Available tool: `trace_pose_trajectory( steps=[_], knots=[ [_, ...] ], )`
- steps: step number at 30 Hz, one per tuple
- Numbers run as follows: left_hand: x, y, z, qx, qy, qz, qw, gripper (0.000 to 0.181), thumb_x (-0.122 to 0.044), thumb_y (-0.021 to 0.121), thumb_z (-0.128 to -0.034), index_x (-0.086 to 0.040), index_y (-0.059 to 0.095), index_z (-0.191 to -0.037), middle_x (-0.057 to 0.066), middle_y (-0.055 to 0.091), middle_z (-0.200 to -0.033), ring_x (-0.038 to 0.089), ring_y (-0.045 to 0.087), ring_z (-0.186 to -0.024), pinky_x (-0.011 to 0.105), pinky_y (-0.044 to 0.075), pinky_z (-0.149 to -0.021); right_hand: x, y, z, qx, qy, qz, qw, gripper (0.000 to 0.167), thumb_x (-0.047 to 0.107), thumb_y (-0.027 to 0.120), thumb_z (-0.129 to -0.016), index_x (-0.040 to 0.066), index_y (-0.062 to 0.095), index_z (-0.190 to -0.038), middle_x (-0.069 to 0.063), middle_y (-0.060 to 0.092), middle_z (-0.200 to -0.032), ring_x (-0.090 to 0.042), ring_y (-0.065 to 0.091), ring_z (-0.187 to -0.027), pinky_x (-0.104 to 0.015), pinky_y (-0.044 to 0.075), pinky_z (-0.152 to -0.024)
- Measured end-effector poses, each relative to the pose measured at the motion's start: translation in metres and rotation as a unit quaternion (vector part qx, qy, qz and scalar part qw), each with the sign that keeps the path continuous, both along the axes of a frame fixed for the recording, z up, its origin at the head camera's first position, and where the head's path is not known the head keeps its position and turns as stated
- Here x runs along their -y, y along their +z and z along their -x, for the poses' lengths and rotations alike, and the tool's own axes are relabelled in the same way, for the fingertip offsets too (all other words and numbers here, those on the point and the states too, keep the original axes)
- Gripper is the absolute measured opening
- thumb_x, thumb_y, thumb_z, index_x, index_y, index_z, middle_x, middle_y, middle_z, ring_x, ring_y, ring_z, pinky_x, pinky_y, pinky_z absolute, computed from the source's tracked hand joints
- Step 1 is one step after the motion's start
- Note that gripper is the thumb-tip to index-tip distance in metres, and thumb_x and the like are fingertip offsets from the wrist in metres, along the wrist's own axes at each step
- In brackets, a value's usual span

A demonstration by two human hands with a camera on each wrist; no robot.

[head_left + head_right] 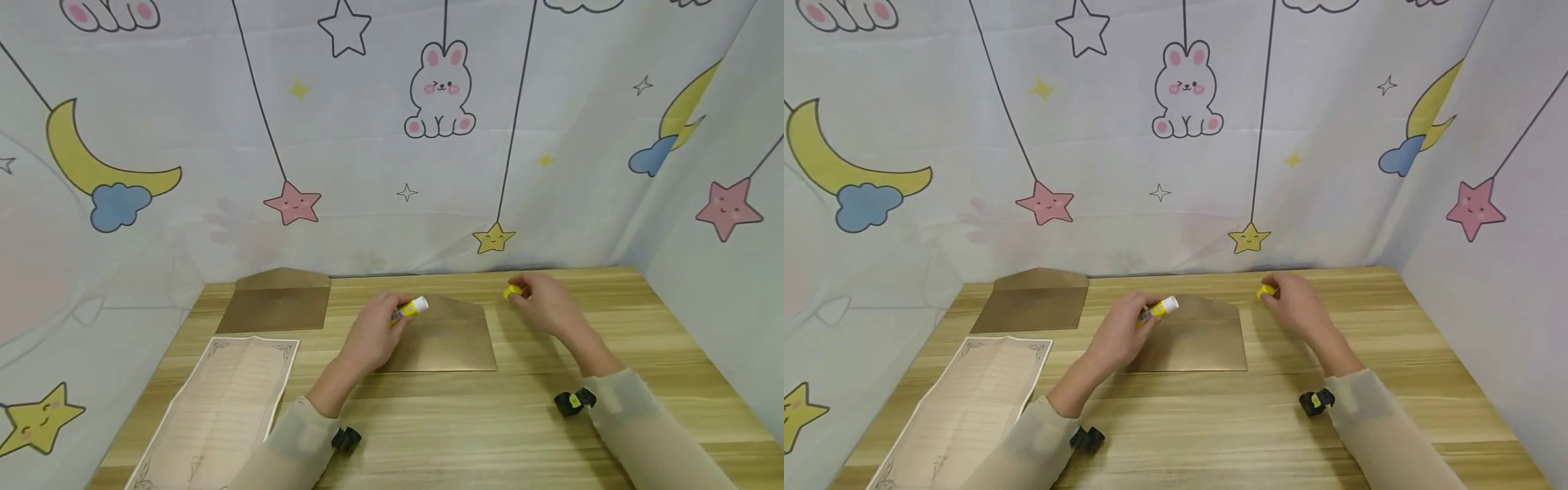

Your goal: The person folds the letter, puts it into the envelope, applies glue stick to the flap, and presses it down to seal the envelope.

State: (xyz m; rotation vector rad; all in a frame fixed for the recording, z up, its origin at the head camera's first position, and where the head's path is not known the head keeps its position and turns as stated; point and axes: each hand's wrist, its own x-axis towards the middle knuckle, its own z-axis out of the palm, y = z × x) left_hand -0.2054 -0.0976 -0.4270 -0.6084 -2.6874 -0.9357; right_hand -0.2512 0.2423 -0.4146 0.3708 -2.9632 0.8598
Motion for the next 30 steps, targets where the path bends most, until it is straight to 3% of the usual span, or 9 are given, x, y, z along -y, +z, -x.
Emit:
trace_pose_trajectory(
  steps=[6, 15, 21, 30],
  knots=[
    [0.000, 0.000, -0.001, 0.003, -0.001, 0.005, 1.0000, 0.033, -0.007, 0.080, -0.0966, -0.005, 0.071, -0.129, 0.006, 0.069, -0.119, 0.024, 0.066, -0.108, 0.040, 0.057, -0.093, 0.032, 0.011, -0.013, -0.005, 0.012, 0.115, 0.9933, 0.035, 0.022, 0.069, -0.106, 0.002, 0.067, -0.136, -0.014, 0.072, -0.122, -0.032, 0.069, -0.106, -0.046, 0.060, -0.086],
    [-0.002, 0.004, -0.003, -0.013, -0.014, 0.009, 0.9998, 0.032, -0.009, 0.080, -0.0968, -0.004, 0.072, -0.128, 0.007, 0.069, -0.117, 0.023, 0.066, -0.105, 0.039, 0.058, -0.091, 0.080, 0.014, -0.027, -0.016, 0.057, 0.249, 0.9668, 0.030, 0.008, 0.073, -0.102, -0.001, 0.069, -0.130, -0.014, 0.072, -0.116, -0.027, 0.070, -0.102, -0.023, 0.058, -0.082],
    [-0.004, 0.003, -0.004, -0.021, -0.023, 0.019, 0.9994, 0.030, -0.009, 0.080, -0.0970, -0.005, 0.072, -0.125, 0.007, 0.070, -0.118, 0.025, 0.066, -0.108, 0.040, 0.057, -0.093, 0.098, 0.007, -0.033, -0.015, 0.082, 0.285, 0.9548, 0.030, 0.004, 0.074, -0.100, -0.003, 0.068, -0.128, -0.017, 0.073, -0.116, -0.029, 0.071, -0.102, -0.024, 0.059, -0.082],
    [-0.005, 0.005, -0.006, -0.029, -0.023, 0.028, 0.9989, 0.029, -0.009, 0.079, -0.0977, -0.005, 0.072, -0.125, 0.007, 0.069, -0.119, 0.026, 0.066, -0.109, 0.042, 0.057, -0.093, 0.109, 0.000, -0.036, -0.024, 0.110, 0.300, 0.9472, 0.029, -0.003, 0.074, -0.097, -0.005, 0.068, -0.126, -0.015, 0.074, -0.112, -0.025, 0.072, -0.097, -0.026, 0.060, -0.082]
  ],
)
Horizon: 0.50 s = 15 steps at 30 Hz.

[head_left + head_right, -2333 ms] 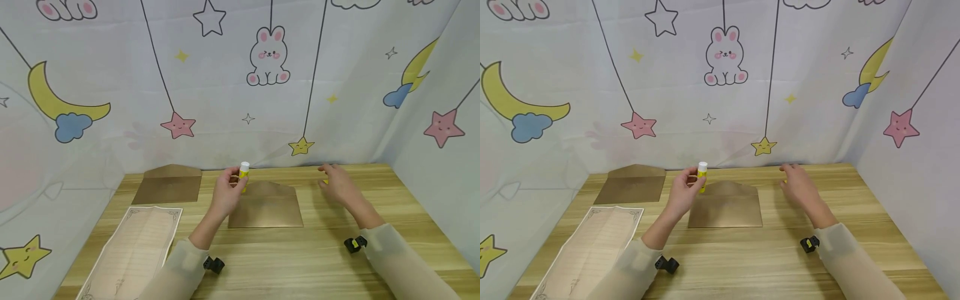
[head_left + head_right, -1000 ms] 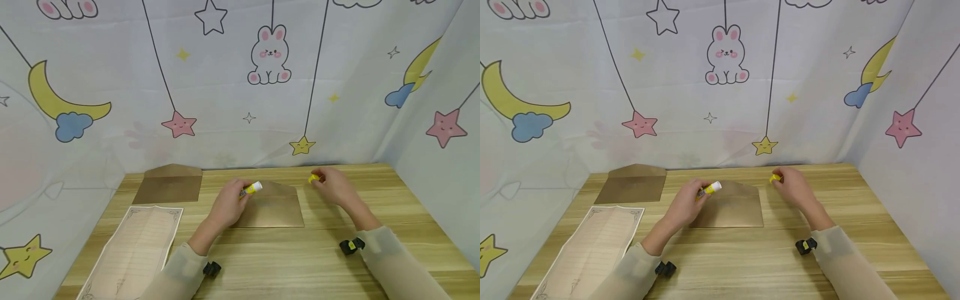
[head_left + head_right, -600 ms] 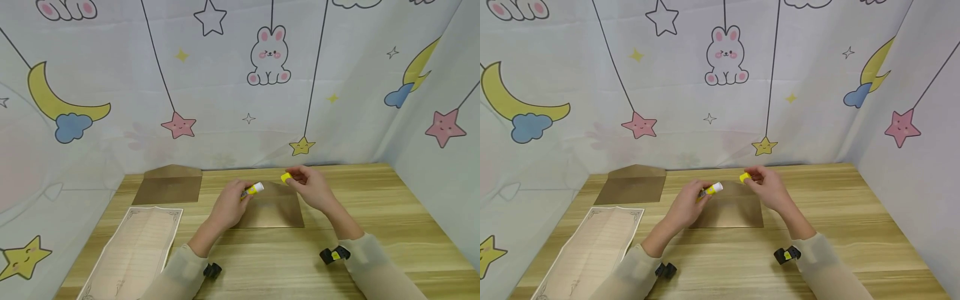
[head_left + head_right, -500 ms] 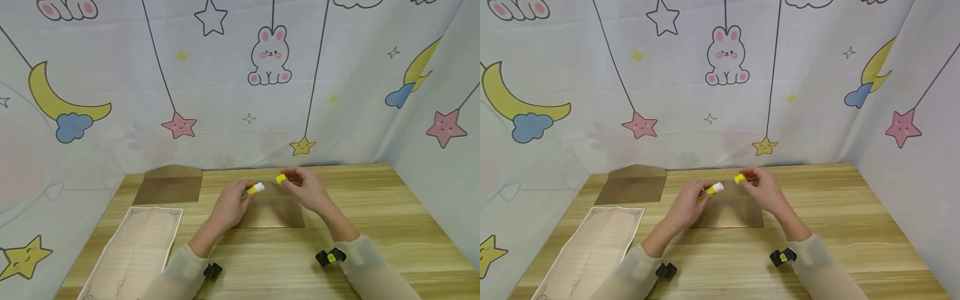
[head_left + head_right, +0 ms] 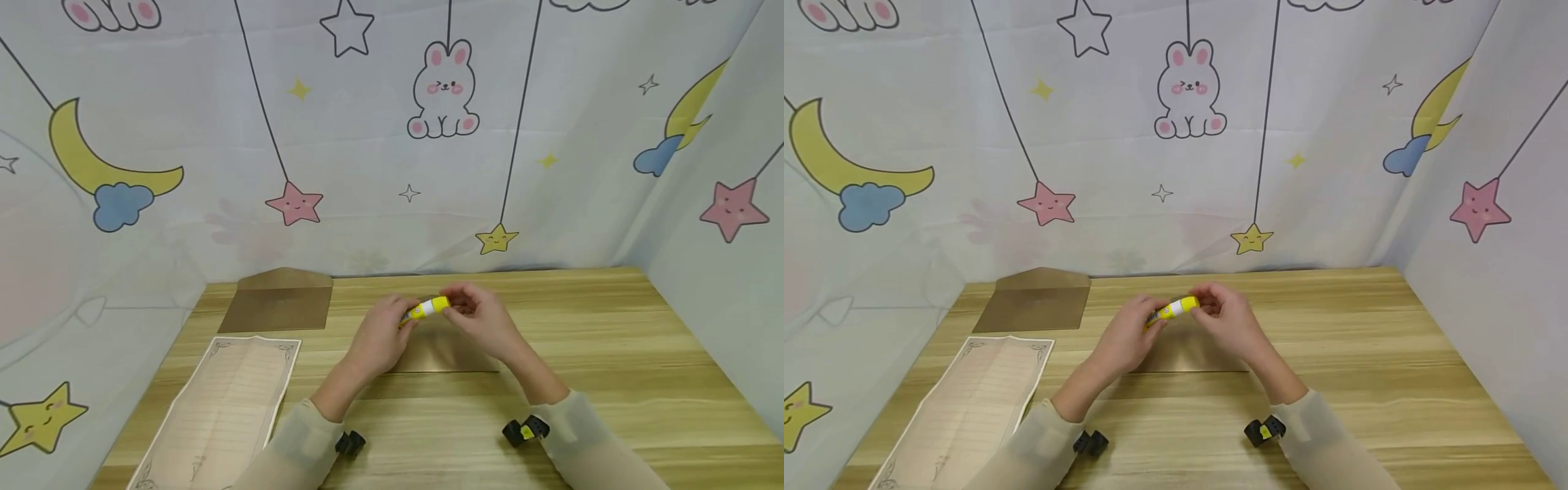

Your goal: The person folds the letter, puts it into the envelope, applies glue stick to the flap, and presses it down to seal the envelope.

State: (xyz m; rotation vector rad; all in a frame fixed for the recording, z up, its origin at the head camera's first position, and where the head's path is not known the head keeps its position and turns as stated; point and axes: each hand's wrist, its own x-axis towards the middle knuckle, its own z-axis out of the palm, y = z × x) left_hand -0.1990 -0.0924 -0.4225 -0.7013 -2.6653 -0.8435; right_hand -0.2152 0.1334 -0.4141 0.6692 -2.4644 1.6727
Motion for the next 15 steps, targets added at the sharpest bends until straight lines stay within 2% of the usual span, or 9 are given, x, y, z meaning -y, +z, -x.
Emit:
trace_pose_trajectory(
  steps=[7, 15],
  knots=[
    [-0.0006, 0.0006, -0.0014, -0.012, -0.001, 0.010, 0.9999, 0.028, -0.008, 0.078, -0.0981, -0.004, 0.072, -0.125, 0.008, 0.069, -0.119, 0.026, 0.065, -0.109, 0.044, 0.056, -0.093, 0.0004, -0.0042, 0.0010, -0.014, 0.011, -0.001, 0.9998, 0.029, -0.005, 0.074, -0.097, -0.004, 0.068, -0.125, -0.015, 0.074, -0.111, -0.025, 0.072, -0.095, -0.026, 0.061, -0.082],
    [-0.0007, -0.0005, -0.0020, -0.015, -0.004, 0.009, 0.9998, 0.028, -0.007, 0.077, -0.0981, -0.005, 0.072, -0.125, 0.008, 0.069, -0.120, 0.028, 0.065, -0.110, 0.046, 0.055, -0.094, -0.0007, -0.0027, 0.0001, -0.006, 0.021, -0.008, 0.9997, 0.028, -0.005, 0.073, -0.097, -0.002, 0.068, -0.125, -0.012, 0.074, -0.112, -0.025, 0.072, -0.096, -0.028, 0.061, -0.083]
  ],
)
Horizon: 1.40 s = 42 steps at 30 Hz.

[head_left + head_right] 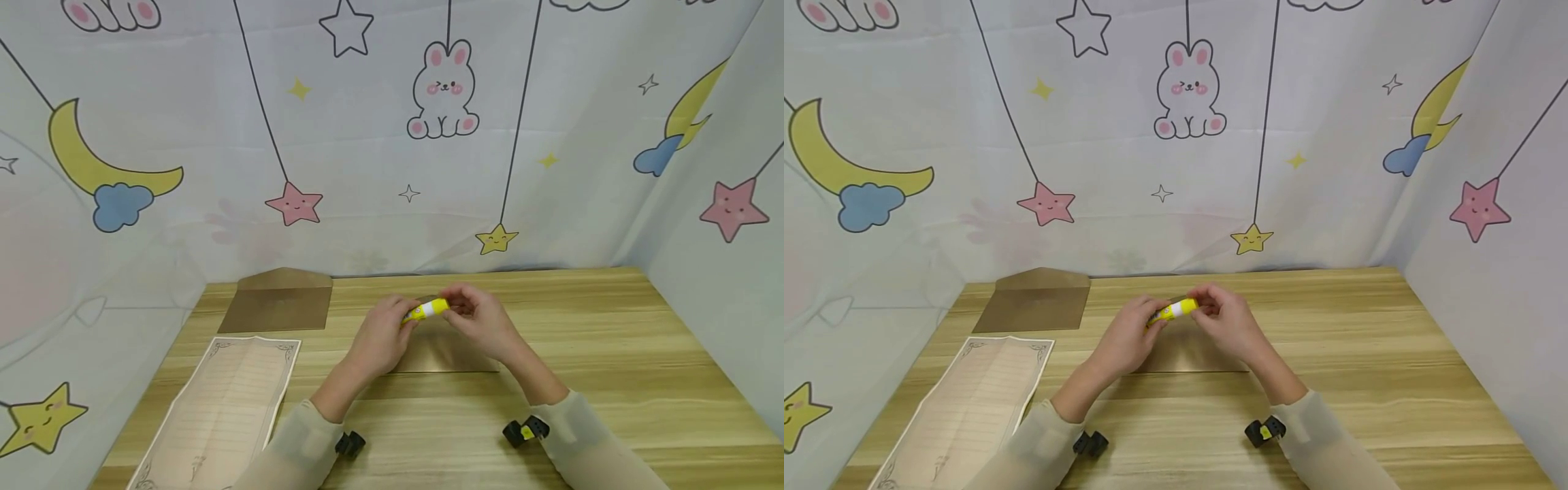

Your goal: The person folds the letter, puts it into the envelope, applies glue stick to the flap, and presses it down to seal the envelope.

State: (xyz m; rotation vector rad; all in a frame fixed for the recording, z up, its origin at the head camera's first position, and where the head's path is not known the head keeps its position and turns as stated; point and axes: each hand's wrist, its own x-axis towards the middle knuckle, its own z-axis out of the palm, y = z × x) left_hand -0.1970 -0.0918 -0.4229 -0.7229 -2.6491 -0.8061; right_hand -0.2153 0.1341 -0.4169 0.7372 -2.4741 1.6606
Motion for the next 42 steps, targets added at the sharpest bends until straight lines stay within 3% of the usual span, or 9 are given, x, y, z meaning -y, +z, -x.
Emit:
trace_pose_trajectory(
  steps=[6, 12, 15, 18, 22, 27, 33, 37, 42],
  knots=[
    [-0.0002, 0.0004, -0.0004, 0.014, -0.008, 0.000, 0.9999, 0.029, -0.008, 0.076, -0.0994, -0.005, 0.072, -0.128, 0.008, 0.069, -0.121, 0.027, 0.065, -0.111, 0.045, 0.054, -0.097, 0.0001, -0.0007, -0.0009, 0.005, -0.006, -0.030, 0.9995, 0.026, 0.005, 0.074, -0.100, 0.001, 0.070, -0.126, -0.008, 0.075, -0.111, -0.021, 0.071, -0.094, -0.029, 0.061, -0.079],
    [-0.0006, 0.0007, -0.0013, 0.005, -0.013, 0.000, 0.9999, 0.029, -0.008, 0.076, -0.0991, -0.004, 0.072, -0.128, 0.008, 0.069, -0.119, 0.026, 0.064, -0.109, 0.045, 0.055, -0.095, 0.0018, -0.0024, -0.0010, 0.038, -0.021, -0.041, 0.9982, 0.021, 0.019, 0.069, -0.106, 0.003, 0.072, -0.120, -0.013, 0.075, -0.102, -0.032, 0.073, -0.089, -0.031, 0.059, -0.073],
    [-0.0005, 0.0004, -0.0012, 0.003, -0.014, 0.003, 0.9999, 0.029, -0.007, 0.076, -0.0992, -0.004, 0.072, -0.128, 0.008, 0.069, -0.119, 0.026, 0.064, -0.110, 0.045, 0.054, -0.095, 0.0016, -0.0034, -0.0003, 0.050, -0.025, -0.048, 0.9973, 0.028, 0.025, 0.068, -0.107, 0.002, 0.071, -0.123, -0.015, 0.075, -0.101, -0.032, 0.073, -0.087, -0.030, 0.059, -0.073],
    [-0.0002, 0.0013, -0.0011, 0.011, -0.009, 0.005, 0.9999, 0.029, -0.008, 0.075, -0.1001, -0.004, 0.071, -0.129, 0.008, 0.069, -0.122, 0.026, 0.064, -0.113, 0.046, 0.054, -0.097, 0.0004, -0.0031, 0.0009, 0.052, -0.013, -0.049, 0.9974, 0.036, 0.023, 0.071, -0.106, 0.004, 0.065, -0.135, -0.014, 0.074, -0.110, -0.027, 0.074, -0.092, -0.030, 0.060, -0.078],
    [0.0004, 0.0036, -0.0008, 0.027, -0.001, 0.006, 0.9996, 0.028, -0.009, 0.074, -0.1014, -0.005, 0.071, -0.129, 0.008, 0.068, -0.126, 0.027, 0.064, -0.117, 0.047, 0.054, -0.099, -0.0021, -0.0031, 0.0025, 0.039, 0.021, -0.036, 0.9984, 0.047, 0.009, 0.074, -0.101, 0.007, 0.058, -0.145, -0.013, 0.071, -0.123, -0.026, 0.073, -0.103, -0.030, 0.061, -0.084],
    [0.0006, 0.0043, 0.0003, 0.026, -0.008, 0.003, 0.9996, 0.028, -0.009, 0.073, -0.1016, -0.006, 0.071, -0.129, 0.008, 0.068, -0.126, 0.027, 0.064, -0.116, 0.047, 0.054, -0.099, -0.0040, -0.0048, 0.0034, 0.026, 0.038, -0.033, 0.9984, 0.035, 0.003, 0.071, -0.102, 0.004, 0.063, -0.136, -0.011, 0.072, -0.117, -0.026, 0.073, -0.099, -0.029, 0.061, -0.083],
    [-0.0003, 0.0027, 0.0008, 0.012, -0.018, -0.003, 0.9998, 0.028, -0.008, 0.075, -0.1003, -0.006, 0.071, -0.128, 0.007, 0.069, -0.121, 0.026, 0.064, -0.112, 0.045, 0.054, -0.096, -0.0038, -0.0063, 0.0043, 0.042, 0.027, -0.054, 0.9973, 0.020, 0.016, 0.067, -0.107, 0.003, 0.067, -0.123, -0.013, 0.074, -0.100, -0.029, 0.073, -0.085, -0.032, 0.059, -0.076],
    [-0.0011, 0.0035, -0.0007, 0.016, -0.022, -0.003, 0.9996, 0.028, -0.008, 0.074, -0.1007, -0.005, 0.071, -0.128, 0.006, 0.068, -0.120, 0.025, 0.063, -0.111, 0.045, 0.054, -0.095, -0.0031, -0.0060, 0.0037, 0.066, 0.018, -0.063, 0.9957, 0.025, 0.025, 0.063, -0.110, 0.002, 0.069, -0.115, -0.014, 0.074, -0.092, -0.032, 0.072, -0.082, -0.034, 0.058, -0.077],
    [-0.0008, 0.0051, -0.0025, 0.025, -0.014, 0.001, 0.9996, 0.029, -0.008, 0.073, -0.1014, -0.005, 0.070, -0.130, 0.008, 0.068, -0.124, 0.028, 0.063, -0.115, 0.047, 0.053, -0.098, -0.0043, -0.0046, 0.0025, 0.062, 0.023, -0.053, 0.9964, 0.040, 0.024, 0.069, -0.107, 0.004, 0.060, -0.141, -0.013, 0.072, -0.114, -0.028, 0.074, -0.092, -0.032, 0.059, -0.081]
  ],
)
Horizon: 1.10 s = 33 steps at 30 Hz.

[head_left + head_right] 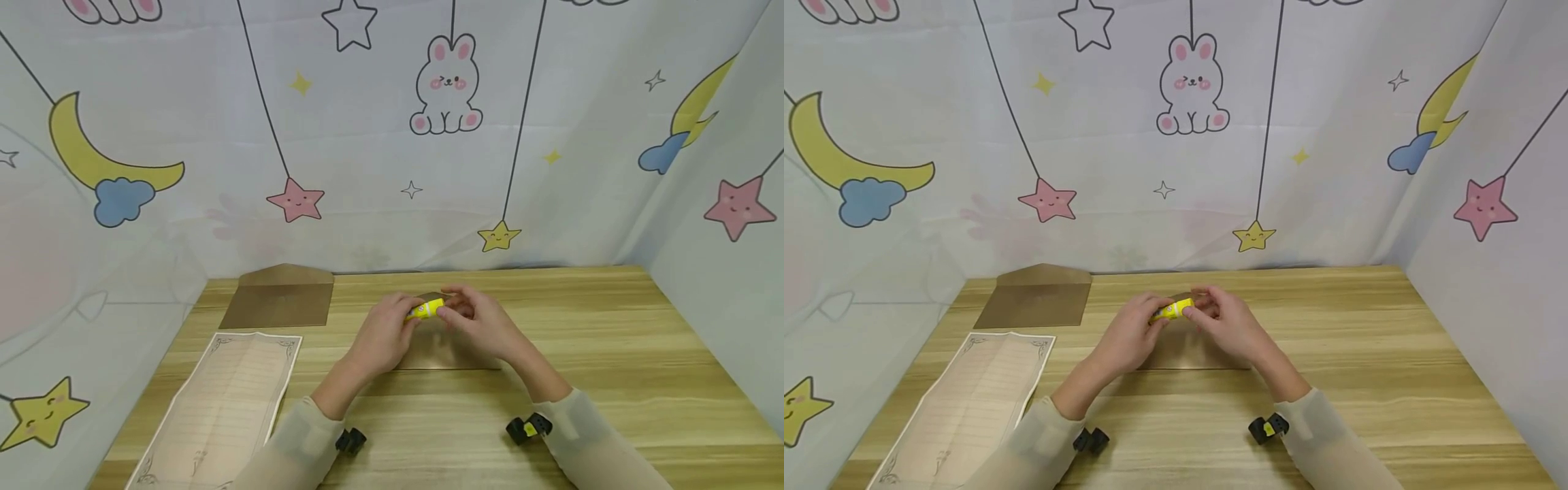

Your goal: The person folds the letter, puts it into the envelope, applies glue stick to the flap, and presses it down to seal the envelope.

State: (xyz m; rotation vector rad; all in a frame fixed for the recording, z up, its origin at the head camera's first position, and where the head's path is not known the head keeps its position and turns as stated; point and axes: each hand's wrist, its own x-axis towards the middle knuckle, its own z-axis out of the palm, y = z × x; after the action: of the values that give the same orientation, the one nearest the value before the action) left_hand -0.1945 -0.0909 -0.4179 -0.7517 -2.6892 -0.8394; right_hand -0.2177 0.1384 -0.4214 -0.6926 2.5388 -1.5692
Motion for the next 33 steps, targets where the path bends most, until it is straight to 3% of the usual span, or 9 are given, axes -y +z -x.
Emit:
trace_pose_trajectory(
  steps=[3, 7, 13, 17, 20, 25, 33],
  knots=[
    [0.0005, 0.0005, 0.0002, 0.004, 0.007, 0.004, 1.0000, 0.029, -0.009, 0.073, -0.1018, -0.005, 0.070, -0.131, 0.008, 0.068, -0.126, 0.028, 0.063, -0.117, 0.048, 0.053, -0.099, -0.0016, 0.0005, -0.0001, -0.025, 0.017, 0.007, 0.9995, 0.051, 0.012, 0.074, -0.102, 0.009, 0.055, -0.150, -0.012, 0.069, -0.123, -0.023, 0.074, -0.099, -0.031, 0.060, -0.082],
    [0.0005, -0.0001, 0.0009, 0.006, 0.007, 0.006, 0.9999, 0.029, -0.009, 0.072, -0.1021, -0.006, 0.070, -0.131, 0.008, 0.068, -0.126, 0.028, 0.063, -0.116, 0.048, 0.053, -0.100, -0.0023, -0.0001, 0.0002, -0.046, 0.034, 0.002, 0.9983, 0.043, 0.004, 0.071, -0.102, 0.005, 0.060, -0.143, -0.012, 0.072, -0.120, -0.022, 0.074, -0.096, -0.031, 0.060, -0.080],
    [-0.0010, -0.0022, 0.0010, 0.004, 0.001, 0.003, 1.0000, 0.030, -0.008, 0.073, -0.1011, -0.006, 0.071, -0.131, 0.007, 0.068, -0.123, 0.026, 0.063, -0.114, 0.048, 0.053, -0.099, -0.0020, -0.0027, 0.0007, -0.027, 0.023, -0.015, 0.9993, 0.019, 0.016, 0.065, -0.108, 0.003, 0.067, -0.123, -0.012, 0.073, -0.097, -0.033, 0.071, -0.083, -0.030, 0.057, -0.074],
    [-0.0014, -0.0021, 0.0002, -0.004, -0.004, 0.004, 1.0000, 0.029, -0.009, 0.073, -0.1013, -0.006, 0.071, -0.130, 0.006, 0.068, -0.120, 0.025, 0.063, -0.111, 0.045, 0.053, -0.097, -0.0002, -0.0034, 0.0008, -0.012, 0.011, -0.024, 0.9996, 0.018, 0.023, 0.062, -0.110, 0.006, 0.067, -0.114, -0.010, 0.071, -0.088, -0.034, 0.069, -0.080, -0.032, 0.056, -0.072],
    [-0.0011, -0.0022, 0.0001, -0.005, -0.003, 0.008, 1.0000, 0.029, -0.010, 0.073, -0.1017, -0.006, 0.070, -0.130, 0.005, 0.068, -0.120, 0.024, 0.063, -0.110, 0.045, 0.053, -0.098, 0.0007, -0.0032, 0.0008, -0.008, 0.011, -0.021, 0.9997, 0.026, 0.025, 0.064, -0.109, 0.003, 0.066, -0.123, -0.011, 0.072, -0.097, -0.029, 0.071, -0.081, -0.033, 0.058, -0.075],
    [-0.0002, -0.0013, 0.0001, 0.003, 0.004, 0.012, 0.9999, 0.029, -0.010, 0.071, -0.1031, -0.005, 0.070, -0.131, 0.006, 0.068, -0.125, 0.026, 0.063, -0.116, 0.049, 0.052, -0.102, 0.0006, -0.0021, 0.0008, -0.047, 0.028, -0.023, 0.9982, 0.046, 0.015, 0.071, -0.104, 0.005, 0.056, -0.147, -0.009, 0.071, -0.119, -0.016, 0.074, -0.090, -0.032, 0.061, -0.078],
    [0.0003, -0.0028, 0.0015, -0.004, -0.001, 0.024, 0.9997, 0.028, -0.011, 0.069, -0.1045, -0.005, 0.069, -0.132, 0.005, 0.068, -0.123, 0.025, 0.063, -0.113, 0.045, 0.052, -0.101, 0.0001, -0.0018, 0.0006, -0.059, 0.041, -0.016, 0.9973, 0.028, 0.008, 0.067, -0.106, 0.005, 0.064, -0.134, -0.007, 0.073, -0.111, -0.021, 0.072, -0.085, -0.033, 0.061, -0.075]
  ],
)
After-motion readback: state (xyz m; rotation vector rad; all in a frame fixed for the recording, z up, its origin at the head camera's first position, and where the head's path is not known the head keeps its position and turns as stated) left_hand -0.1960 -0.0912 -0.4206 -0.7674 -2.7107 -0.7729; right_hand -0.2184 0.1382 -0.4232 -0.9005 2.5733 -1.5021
